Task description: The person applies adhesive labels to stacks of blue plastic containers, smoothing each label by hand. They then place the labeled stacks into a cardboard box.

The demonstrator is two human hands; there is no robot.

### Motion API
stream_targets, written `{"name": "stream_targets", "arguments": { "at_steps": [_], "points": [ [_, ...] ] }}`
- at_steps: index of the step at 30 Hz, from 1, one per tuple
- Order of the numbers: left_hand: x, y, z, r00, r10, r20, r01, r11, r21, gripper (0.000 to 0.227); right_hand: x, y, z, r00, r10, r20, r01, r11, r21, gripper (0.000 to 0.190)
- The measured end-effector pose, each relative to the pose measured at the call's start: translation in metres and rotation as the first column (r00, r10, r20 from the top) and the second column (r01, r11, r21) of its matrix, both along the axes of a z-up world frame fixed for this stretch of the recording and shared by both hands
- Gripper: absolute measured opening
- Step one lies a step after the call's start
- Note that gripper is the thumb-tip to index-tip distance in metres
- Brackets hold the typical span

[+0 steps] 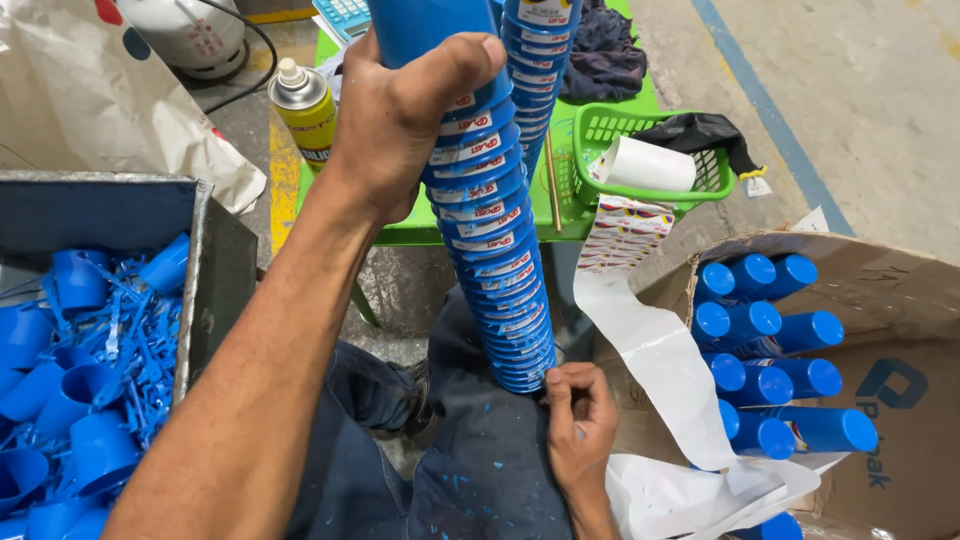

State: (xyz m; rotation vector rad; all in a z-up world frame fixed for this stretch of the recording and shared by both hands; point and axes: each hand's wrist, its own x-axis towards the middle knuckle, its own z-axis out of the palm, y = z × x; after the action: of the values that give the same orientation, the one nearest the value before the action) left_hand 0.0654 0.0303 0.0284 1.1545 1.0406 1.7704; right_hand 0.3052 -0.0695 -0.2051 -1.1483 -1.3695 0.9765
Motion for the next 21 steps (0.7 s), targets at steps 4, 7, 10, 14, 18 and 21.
{"name": "stream_targets", "arguments": {
  "at_steps": [4,7,10,14,18,21],
  "points": [
    [-0.002,0.001,0.0,1.0,0.004,0.007,-0.004,1.0,-0.021,0.026,-0.001,-0.002,0.0,0.999,0.013,0.042,-0.018,0.991,0.133,0.012],
    [-0.004,-0.002,-0.004,1.0,-0.021,-0.014,0.021,1.0,0.006,0.03,0.002,0.004,-0.008,0.986,-0.149,-0.07,0.151,0.988,0.025,0.012],
    [-0.001,0.001,-0.005,0.999,-0.039,-0.022,0.04,0.999,0.037,0.032,0.001,0.004,-0.006,0.995,-0.084,-0.048,0.082,0.996,-0.043,0.02],
    [0.008,0.005,0.001,0.998,-0.035,0.043,0.034,0.999,0.026,0.022,-0.001,-0.003,0.002,0.998,-0.044,0.054,0.038,0.993,0.113,0.014],
    [0.01,0.0,0.005,0.998,-0.064,0.027,0.065,0.998,-0.022,0.034,0.003,0.004,-0.012,0.976,-0.206,-0.07,0.209,0.977,0.039,0.011],
    [0.012,0.002,0.003,0.997,-0.066,0.043,0.066,0.998,0.009,0.04,-0.004,0.003,0.0,0.987,-0.143,-0.069,0.147,0.987,0.071,0.016]
  ]
}}
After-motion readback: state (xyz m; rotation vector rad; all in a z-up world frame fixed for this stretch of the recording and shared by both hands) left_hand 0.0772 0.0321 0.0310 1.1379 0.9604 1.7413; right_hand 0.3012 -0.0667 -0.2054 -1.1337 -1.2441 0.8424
